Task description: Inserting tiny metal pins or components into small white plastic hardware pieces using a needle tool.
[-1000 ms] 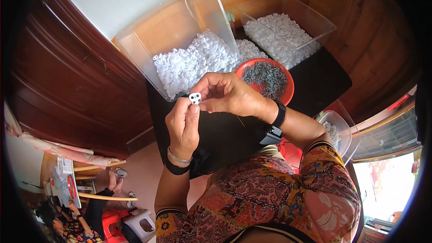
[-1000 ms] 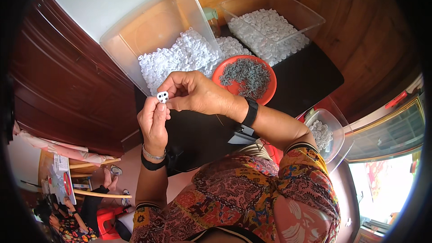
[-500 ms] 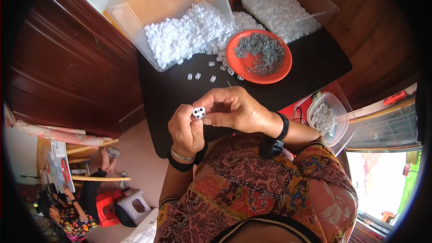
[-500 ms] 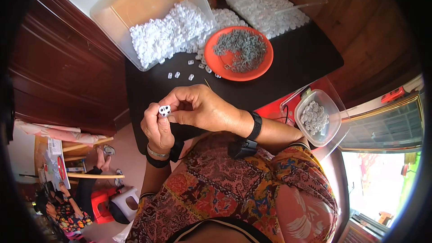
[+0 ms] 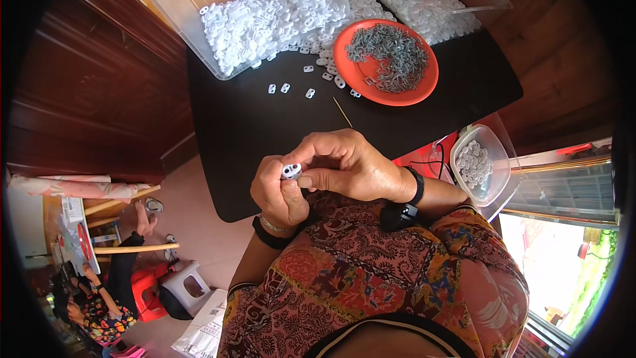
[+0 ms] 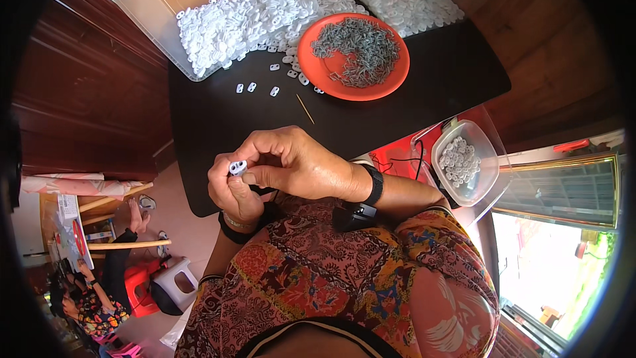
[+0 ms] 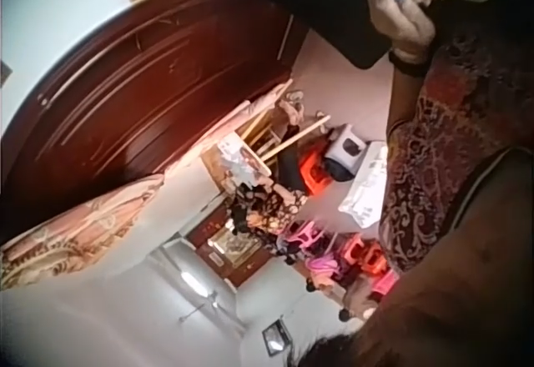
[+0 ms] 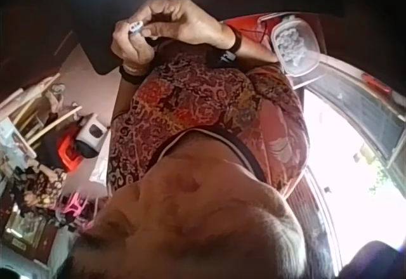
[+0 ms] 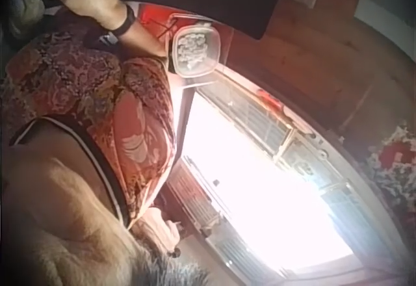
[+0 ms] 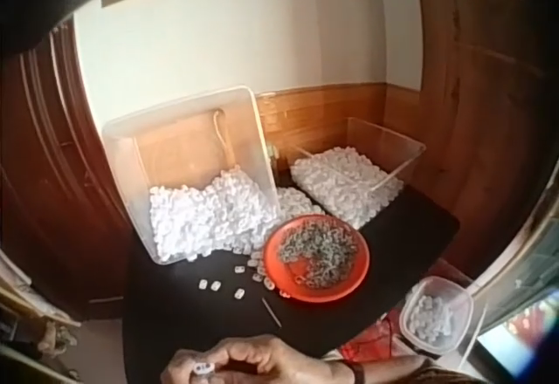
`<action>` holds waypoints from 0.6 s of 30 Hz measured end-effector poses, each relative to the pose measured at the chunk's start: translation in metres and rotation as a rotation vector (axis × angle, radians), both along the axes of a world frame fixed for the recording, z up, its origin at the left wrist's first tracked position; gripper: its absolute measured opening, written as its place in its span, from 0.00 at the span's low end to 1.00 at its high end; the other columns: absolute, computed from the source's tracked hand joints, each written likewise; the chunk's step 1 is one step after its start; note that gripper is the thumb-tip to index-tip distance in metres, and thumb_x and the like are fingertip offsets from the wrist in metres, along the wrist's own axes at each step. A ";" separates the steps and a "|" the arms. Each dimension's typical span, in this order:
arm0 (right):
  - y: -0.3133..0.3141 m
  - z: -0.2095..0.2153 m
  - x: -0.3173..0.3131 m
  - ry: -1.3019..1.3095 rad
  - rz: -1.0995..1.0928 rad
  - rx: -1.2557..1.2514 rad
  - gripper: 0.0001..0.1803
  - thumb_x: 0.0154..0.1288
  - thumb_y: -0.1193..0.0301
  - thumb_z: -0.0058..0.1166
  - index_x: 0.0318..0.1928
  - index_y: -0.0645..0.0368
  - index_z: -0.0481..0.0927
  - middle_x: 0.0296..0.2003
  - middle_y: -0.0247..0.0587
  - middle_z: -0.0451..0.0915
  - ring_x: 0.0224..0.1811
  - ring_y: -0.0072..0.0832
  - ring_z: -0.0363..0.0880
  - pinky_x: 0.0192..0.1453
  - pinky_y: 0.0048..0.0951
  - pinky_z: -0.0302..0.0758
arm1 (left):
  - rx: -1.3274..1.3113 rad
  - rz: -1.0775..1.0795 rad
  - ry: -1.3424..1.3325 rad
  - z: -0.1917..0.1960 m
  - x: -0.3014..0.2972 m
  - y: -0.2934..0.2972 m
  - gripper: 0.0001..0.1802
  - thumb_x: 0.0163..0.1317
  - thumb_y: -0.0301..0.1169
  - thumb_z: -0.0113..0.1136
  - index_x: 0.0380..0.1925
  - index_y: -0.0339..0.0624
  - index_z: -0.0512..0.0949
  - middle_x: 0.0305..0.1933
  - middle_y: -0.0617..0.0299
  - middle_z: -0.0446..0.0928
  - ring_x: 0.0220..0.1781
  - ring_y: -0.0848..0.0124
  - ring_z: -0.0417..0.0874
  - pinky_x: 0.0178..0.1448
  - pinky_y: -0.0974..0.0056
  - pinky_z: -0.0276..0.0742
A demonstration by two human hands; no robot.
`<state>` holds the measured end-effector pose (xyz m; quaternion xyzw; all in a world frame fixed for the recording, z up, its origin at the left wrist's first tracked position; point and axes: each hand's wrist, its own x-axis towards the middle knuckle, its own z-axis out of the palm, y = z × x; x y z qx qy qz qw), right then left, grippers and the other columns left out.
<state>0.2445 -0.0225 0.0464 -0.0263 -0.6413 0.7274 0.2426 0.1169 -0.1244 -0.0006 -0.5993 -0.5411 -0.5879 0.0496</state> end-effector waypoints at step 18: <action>0.009 -0.006 -0.006 -0.050 0.087 -0.238 0.10 0.65 0.82 0.54 0.47 0.65 0.77 0.37 0.36 0.79 0.37 0.17 0.77 0.41 0.20 0.76 | -0.105 0.036 -0.154 0.010 0.009 0.001 0.14 0.72 0.35 0.39 0.38 0.33 0.69 0.25 0.59 0.69 0.24 0.74 0.71 0.27 0.68 0.66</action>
